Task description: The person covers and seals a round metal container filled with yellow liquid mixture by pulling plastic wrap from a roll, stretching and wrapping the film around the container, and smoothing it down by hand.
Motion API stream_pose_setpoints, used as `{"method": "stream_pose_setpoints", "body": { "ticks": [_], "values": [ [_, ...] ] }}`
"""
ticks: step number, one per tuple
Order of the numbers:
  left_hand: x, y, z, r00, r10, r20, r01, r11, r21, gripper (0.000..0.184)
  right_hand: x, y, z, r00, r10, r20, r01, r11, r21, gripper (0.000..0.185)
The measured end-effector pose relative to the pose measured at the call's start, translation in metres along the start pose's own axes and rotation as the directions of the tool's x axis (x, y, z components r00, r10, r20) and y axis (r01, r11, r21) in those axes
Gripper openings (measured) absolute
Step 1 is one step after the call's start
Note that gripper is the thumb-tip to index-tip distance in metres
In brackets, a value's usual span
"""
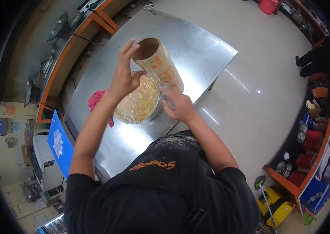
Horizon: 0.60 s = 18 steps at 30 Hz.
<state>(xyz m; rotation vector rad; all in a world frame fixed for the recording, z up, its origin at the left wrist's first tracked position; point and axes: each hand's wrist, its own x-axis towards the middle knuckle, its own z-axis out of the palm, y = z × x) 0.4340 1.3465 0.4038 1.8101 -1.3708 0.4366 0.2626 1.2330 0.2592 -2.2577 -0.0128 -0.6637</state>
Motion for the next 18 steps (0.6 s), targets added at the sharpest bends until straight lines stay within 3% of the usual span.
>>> {"method": "stream_pose_setpoints", "body": {
  "ticks": [2,3,4,5,8,9,12,14,17,18],
  "values": [
    [-0.014,0.006,0.001,0.963,-0.257,-0.084,0.250,0.965,-0.084,0.050,0.016,-0.007,-0.019,0.956,0.066,-0.286,-0.053,0.997,0.051,0.100],
    [-0.027,0.000,0.002,0.913,-0.407,-0.015,0.402,0.906,-0.136,0.046,0.028,-0.014,-0.032,0.902,0.106,-0.418,-0.079,0.993,0.083,0.108],
    [-0.040,-0.008,0.005,0.838,-0.542,0.060,0.544,0.820,-0.178,0.043,0.049,-0.027,-0.048,0.904,0.099,-0.415,-0.070,0.994,0.084,0.116],
    [-0.052,-0.020,0.010,0.806,-0.572,0.153,0.591,0.772,-0.231,0.030,0.070,-0.035,-0.056,0.906,0.091,-0.414,-0.061,0.995,0.085,0.125],
    [-0.045,-0.003,0.019,0.687,-0.711,0.152,0.656,0.515,-0.552,0.015,0.105,-0.015,-0.037,0.957,0.179,-0.227,-0.111,0.953,0.283,0.124],
    [-0.045,-0.006,0.016,0.678,-0.704,0.212,0.690,0.509,-0.515,0.013,0.112,-0.018,-0.041,0.964,0.213,-0.158,-0.135,0.908,0.397,0.119],
    [-0.042,-0.021,0.003,0.617,-0.684,0.389,0.780,0.467,-0.416,0.010,0.131,-0.001,-0.051,0.986,0.082,-0.146,-0.033,0.950,0.311,0.114],
    [-0.040,-0.025,-0.002,0.528,-0.670,0.522,0.848,0.383,-0.367,0.013,0.139,0.003,-0.056,0.993,0.090,-0.076,-0.059,0.937,0.344,0.110],
    [-0.032,-0.024,0.001,0.457,-0.671,0.584,0.882,0.257,-0.395,0.017,0.150,0.009,-0.055,1.000,0.021,-0.010,-0.016,0.930,0.367,0.108],
    [-0.028,-0.021,0.001,0.493,-0.665,0.561,0.870,0.378,-0.316,0.017,0.154,0.012,-0.053,1.000,-0.014,0.002,0.012,0.928,0.371,0.108]
  ]
}}
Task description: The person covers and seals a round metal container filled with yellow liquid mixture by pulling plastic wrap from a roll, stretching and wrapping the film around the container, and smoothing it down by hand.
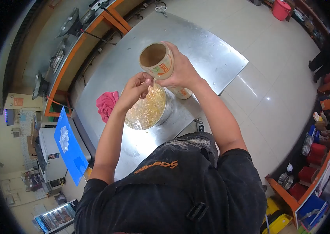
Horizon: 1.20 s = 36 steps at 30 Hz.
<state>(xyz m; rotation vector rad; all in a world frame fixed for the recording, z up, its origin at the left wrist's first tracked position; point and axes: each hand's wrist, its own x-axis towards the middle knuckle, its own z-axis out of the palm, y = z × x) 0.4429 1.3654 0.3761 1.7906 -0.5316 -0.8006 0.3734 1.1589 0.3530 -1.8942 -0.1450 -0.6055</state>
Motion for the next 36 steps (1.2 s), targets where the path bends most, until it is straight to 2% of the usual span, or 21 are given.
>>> {"method": "stream_pose_setpoints", "body": {
  "ticks": [2,5,9,12,15,17,19,21,25,28,29,32,35,36],
  "values": [
    [-0.004,0.010,0.005,0.997,0.081,-0.010,-0.075,0.959,0.272,0.019,0.009,0.004,-0.001,0.998,-0.060,0.020,0.060,0.997,-0.038,0.108],
    [0.008,0.000,-0.009,0.994,0.061,0.094,-0.074,0.986,0.152,0.024,0.019,-0.003,0.002,0.989,-0.121,0.089,0.125,0.991,-0.049,0.109],
    [0.005,0.028,-0.031,0.976,-0.161,0.149,0.107,0.943,0.316,0.025,0.035,-0.013,-0.008,0.973,-0.140,0.185,0.149,0.988,-0.034,0.110],
    [0.011,0.021,-0.039,0.955,-0.130,0.267,0.090,0.983,0.157,0.026,0.041,-0.001,-0.011,0.976,-0.197,0.096,0.202,0.978,-0.049,0.104],
    [0.012,-0.009,-0.011,0.968,0.144,0.204,-0.095,0.968,-0.232,0.029,0.047,0.003,-0.015,0.972,-0.231,0.049,0.233,0.972,-0.031,0.104],
    [0.017,-0.034,0.010,0.961,0.234,0.148,-0.260,0.945,0.198,0.032,0.056,0.004,-0.018,0.967,-0.233,0.102,0.234,0.972,0.006,0.104],
    [0.024,-0.054,0.016,0.969,0.230,0.089,-0.246,0.898,0.365,0.031,0.059,0.007,-0.020,0.968,-0.204,0.143,0.207,0.978,-0.003,0.104],
    [0.034,-0.064,0.015,0.993,0.118,-0.020,-0.108,0.959,0.264,0.026,0.064,0.013,-0.023,0.970,-0.154,0.188,0.166,0.985,-0.053,0.105],
    [0.034,-0.070,-0.006,0.928,0.338,-0.156,-0.297,0.925,0.238,0.020,0.065,0.024,-0.020,0.971,-0.170,0.170,0.197,0.967,-0.159,0.105],
    [0.033,-0.042,-0.002,0.959,0.128,-0.254,-0.185,0.959,-0.215,0.021,0.067,0.029,-0.021,0.981,-0.126,0.145,0.148,0.977,-0.151,0.103],
    [0.037,-0.035,-0.003,0.961,0.164,-0.223,-0.245,0.879,-0.409,0.025,0.069,0.029,-0.021,0.982,-0.118,0.145,0.139,0.980,-0.143,0.102],
    [0.039,-0.013,-0.004,0.990,0.119,-0.081,-0.135,0.573,-0.808,0.019,0.072,0.028,-0.024,0.989,-0.068,0.132,0.088,0.984,-0.154,0.103],
    [0.035,-0.001,-0.011,0.996,0.084,-0.030,-0.069,0.503,-0.861,0.009,0.071,0.041,-0.030,0.995,-0.043,0.086,0.056,0.985,-0.164,0.104],
    [0.037,0.001,-0.019,0.984,0.178,0.001,-0.074,0.411,-0.909,0.008,0.070,0.045,-0.032,0.996,-0.040,0.075,0.052,0.985,-0.162,0.103]
  ]
}}
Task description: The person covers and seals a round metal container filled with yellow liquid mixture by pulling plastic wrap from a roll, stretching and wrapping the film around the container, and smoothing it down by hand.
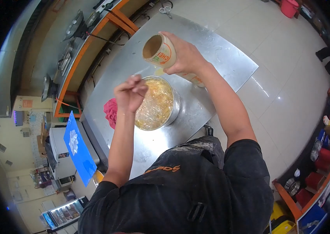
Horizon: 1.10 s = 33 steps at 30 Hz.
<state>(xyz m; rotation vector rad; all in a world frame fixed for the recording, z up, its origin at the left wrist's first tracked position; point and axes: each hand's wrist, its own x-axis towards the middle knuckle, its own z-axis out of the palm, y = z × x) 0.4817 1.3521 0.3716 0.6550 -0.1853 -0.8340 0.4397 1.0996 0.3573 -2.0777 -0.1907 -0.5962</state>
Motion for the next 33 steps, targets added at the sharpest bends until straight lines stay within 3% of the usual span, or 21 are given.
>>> {"method": "stream_pose_setpoints", "body": {
  "ticks": [2,4,5,6,7,9,10,12,13,15,18,21,24,27,29,30,32,33],
  "values": [
    [0.002,0.028,-0.008,0.982,0.053,0.182,-0.015,0.978,-0.206,0.010,-0.001,0.005,-0.004,1.000,-0.008,-0.010,0.008,1.000,-0.004,0.103],
    [0.001,0.069,0.009,0.948,0.309,0.074,-0.316,0.938,0.139,0.021,-0.004,0.009,-0.005,0.999,0.004,-0.042,-0.004,1.000,0.021,0.104],
    [0.004,0.094,0.017,0.921,0.379,0.087,-0.376,0.809,0.453,0.023,-0.002,0.013,-0.008,0.998,0.013,-0.069,-0.010,0.999,0.042,0.104],
    [0.008,0.110,0.024,0.890,0.438,0.125,-0.387,0.584,0.713,0.026,0.001,0.016,-0.009,0.995,0.021,-0.096,-0.015,0.998,0.060,0.104],
    [0.012,0.105,0.028,0.860,0.483,0.165,-0.371,0.370,0.852,0.026,0.003,0.018,-0.009,0.995,0.016,-0.099,-0.012,0.999,0.041,0.104],
    [0.026,0.074,0.043,0.805,0.523,0.281,-0.258,-0.118,0.959,0.028,0.005,0.023,-0.006,0.993,0.008,-0.117,-0.008,1.000,0.003,0.105],
    [0.022,0.047,0.038,0.894,0.372,0.251,-0.216,-0.134,0.967,0.032,0.006,0.023,-0.007,0.995,0.009,-0.096,-0.008,1.000,0.007,0.105],
    [0.018,-0.013,0.025,0.988,0.133,0.082,-0.036,-0.317,0.948,0.052,0.011,0.024,-0.008,0.998,0.009,-0.061,-0.007,1.000,0.018,0.107],
    [0.020,-0.042,0.014,0.992,0.089,0.092,-0.057,-0.336,0.940,0.065,0.013,0.023,-0.007,0.997,0.011,-0.081,-0.011,1.000,0.000,0.106],
    [0.030,-0.086,-0.017,0.996,0.059,0.065,-0.039,-0.364,0.931,0.057,0.015,0.019,-0.002,0.993,0.023,-0.112,-0.027,0.999,-0.040,0.104],
    [0.036,-0.104,-0.031,0.986,0.042,0.163,-0.118,-0.516,0.848,0.044,0.022,0.032,0.000,0.941,0.026,-0.339,-0.065,0.992,-0.106,0.102],
    [0.032,-0.105,-0.033,0.986,0.016,0.169,-0.141,-0.479,0.866,0.041,0.034,0.058,-0.019,0.836,0.043,-0.548,-0.172,0.967,-0.186,0.108],
    [0.032,-0.108,-0.038,0.973,0.066,0.220,-0.170,-0.436,0.884,0.039,0.048,0.054,-0.051,0.761,-0.003,-0.649,-0.173,0.963,-0.208,0.080],
    [0.034,-0.112,-0.042,0.956,0.118,0.267,-0.187,-0.457,0.870,0.031,0.066,0.092,-0.089,0.656,-0.052,-0.753,-0.200,0.950,-0.239,0.103],
    [0.040,-0.106,-0.037,0.970,0.083,0.231,-0.155,-0.521,0.839,0.025,0.075,0.113,-0.124,0.622,-0.085,-0.778,-0.281,0.904,-0.323,0.098],
    [0.041,-0.101,-0.033,0.977,0.065,0.204,-0.135,-0.552,0.823,0.023,0.075,0.104,-0.141,0.680,-0.099,-0.727,-0.192,0.933,-0.306,0.097],
    [0.049,-0.088,-0.022,0.999,0.032,0.035,-0.017,-0.449,0.894,0.024,0.071,0.076,-0.169,0.775,-0.150,-0.613,-0.009,0.969,-0.248,0.095],
    [0.056,-0.082,-0.021,0.999,0.008,-0.043,0.043,-0.395,0.918,0.026,0.064,0.069,-0.168,0.778,-0.143,-0.612,0.006,0.975,-0.221,0.094]
  ]
}}
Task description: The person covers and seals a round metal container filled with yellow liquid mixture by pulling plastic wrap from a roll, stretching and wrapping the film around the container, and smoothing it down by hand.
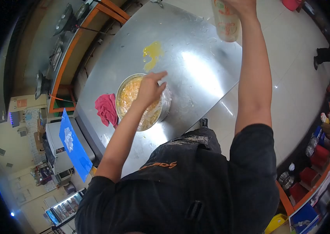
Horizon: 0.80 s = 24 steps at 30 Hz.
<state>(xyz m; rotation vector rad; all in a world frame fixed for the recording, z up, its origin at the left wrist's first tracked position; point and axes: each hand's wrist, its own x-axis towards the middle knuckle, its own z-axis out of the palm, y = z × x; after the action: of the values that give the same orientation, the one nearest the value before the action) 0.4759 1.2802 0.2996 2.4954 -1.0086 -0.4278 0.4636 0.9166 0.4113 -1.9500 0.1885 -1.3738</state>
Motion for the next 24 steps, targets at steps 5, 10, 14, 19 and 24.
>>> {"method": "stream_pose_setpoints", "body": {
  "ticks": [5,10,14,19,24],
  "values": [
    [0.030,-0.037,0.007,0.930,0.256,-0.263,-0.278,0.960,-0.048,0.035,-0.060,-0.042,0.001,0.964,0.255,0.077,-0.258,0.966,0.024,0.090],
    [-0.028,0.019,-0.019,0.835,0.548,-0.052,-0.535,0.830,0.161,0.036,-0.120,-0.052,0.025,0.976,0.197,0.094,-0.210,0.963,0.166,0.098],
    [-0.034,-0.006,0.001,0.951,0.307,-0.042,-0.303,0.949,0.087,0.038,-0.141,-0.060,0.040,0.977,0.196,0.084,-0.197,0.980,0.005,0.110],
    [-0.003,-0.015,0.019,0.954,0.042,-0.297,-0.082,0.989,-0.125,0.037,-0.154,-0.060,0.049,0.960,0.276,0.038,-0.273,0.959,-0.071,0.123],
    [-0.043,-0.063,-0.038,0.746,0.049,-0.665,-0.144,0.986,-0.088,0.031,-0.174,-0.081,0.044,0.918,0.393,0.049,-0.391,0.919,-0.042,0.123]
  ]
}}
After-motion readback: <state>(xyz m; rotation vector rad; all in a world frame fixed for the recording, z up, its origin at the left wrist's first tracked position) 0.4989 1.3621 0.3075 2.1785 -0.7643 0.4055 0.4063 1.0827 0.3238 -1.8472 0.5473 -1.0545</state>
